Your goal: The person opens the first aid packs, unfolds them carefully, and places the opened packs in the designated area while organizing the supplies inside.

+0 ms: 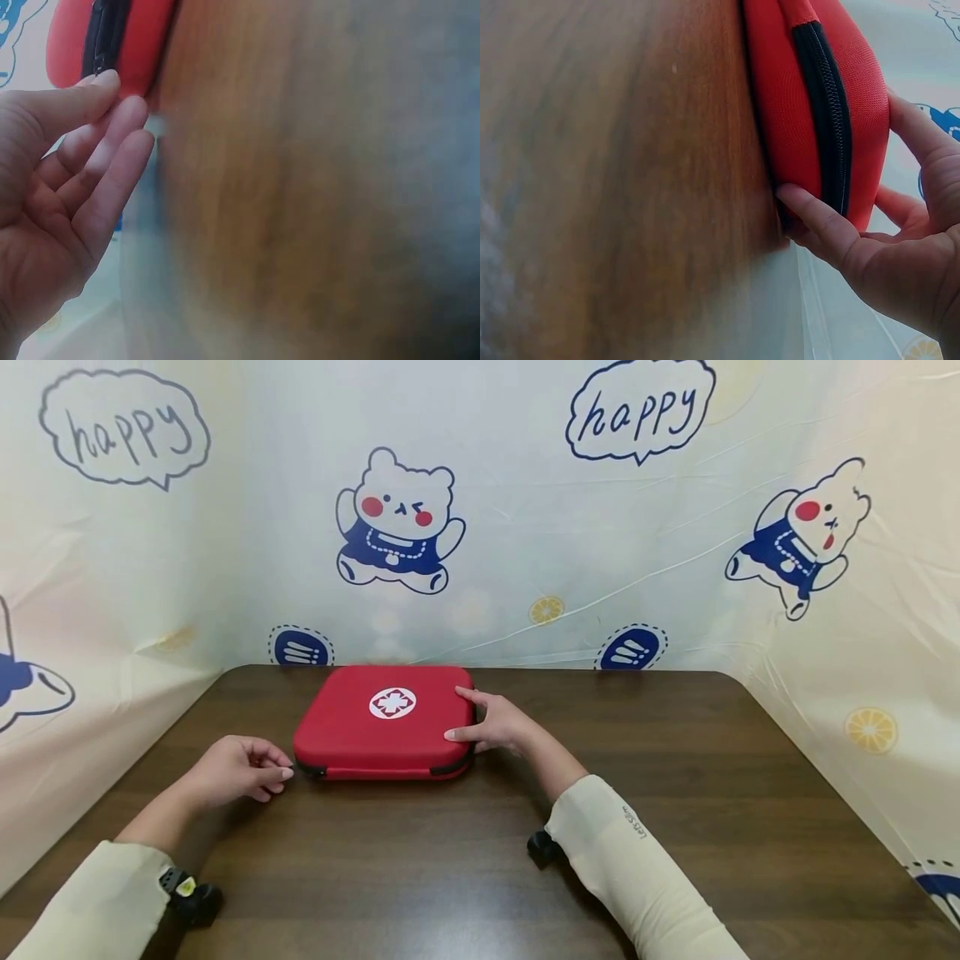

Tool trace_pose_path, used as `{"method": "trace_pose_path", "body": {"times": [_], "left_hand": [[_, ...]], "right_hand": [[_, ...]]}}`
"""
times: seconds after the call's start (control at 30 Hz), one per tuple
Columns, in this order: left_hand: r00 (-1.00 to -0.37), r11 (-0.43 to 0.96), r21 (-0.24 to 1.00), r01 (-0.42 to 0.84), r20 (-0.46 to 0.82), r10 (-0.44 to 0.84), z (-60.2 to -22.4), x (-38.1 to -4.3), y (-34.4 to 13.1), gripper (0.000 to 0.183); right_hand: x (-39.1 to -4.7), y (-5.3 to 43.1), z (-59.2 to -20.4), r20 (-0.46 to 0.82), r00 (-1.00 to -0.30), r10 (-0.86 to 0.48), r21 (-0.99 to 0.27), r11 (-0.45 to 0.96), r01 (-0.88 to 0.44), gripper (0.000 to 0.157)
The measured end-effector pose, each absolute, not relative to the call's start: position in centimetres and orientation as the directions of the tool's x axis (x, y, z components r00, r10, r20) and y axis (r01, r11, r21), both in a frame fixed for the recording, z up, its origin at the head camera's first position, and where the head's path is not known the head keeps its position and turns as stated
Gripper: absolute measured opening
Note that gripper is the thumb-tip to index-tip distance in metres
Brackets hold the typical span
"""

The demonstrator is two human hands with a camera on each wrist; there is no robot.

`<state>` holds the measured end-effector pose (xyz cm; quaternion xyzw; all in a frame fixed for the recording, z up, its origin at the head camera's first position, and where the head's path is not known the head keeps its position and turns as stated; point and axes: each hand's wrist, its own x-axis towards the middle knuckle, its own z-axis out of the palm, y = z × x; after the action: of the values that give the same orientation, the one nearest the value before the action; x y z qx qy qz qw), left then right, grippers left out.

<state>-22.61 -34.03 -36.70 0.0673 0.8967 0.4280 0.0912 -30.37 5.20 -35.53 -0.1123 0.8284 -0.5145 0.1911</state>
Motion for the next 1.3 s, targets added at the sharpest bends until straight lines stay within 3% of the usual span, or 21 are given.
{"method": "trace_pose_path", "body": {"times": [1.03,1.3], "left_hand": [[-0.995,0.706,0.703,0.081,0.023,0.092,-37.2,-28.2,-34.2,0.019],[-0.986,0.650,0.755,0.088,-0.026,0.163,-36.8,-27.3,-34.1,0.017]], "right_hand": [[-30.9,5.7,-35.6,-0.211,-0.868,-0.449,-0.891,0.455,-0.019,0.084],[-31.4,6.2,-35.3,-0.167,-0.915,-0.367,-0.922,0.386,0.013,0.069]]}}
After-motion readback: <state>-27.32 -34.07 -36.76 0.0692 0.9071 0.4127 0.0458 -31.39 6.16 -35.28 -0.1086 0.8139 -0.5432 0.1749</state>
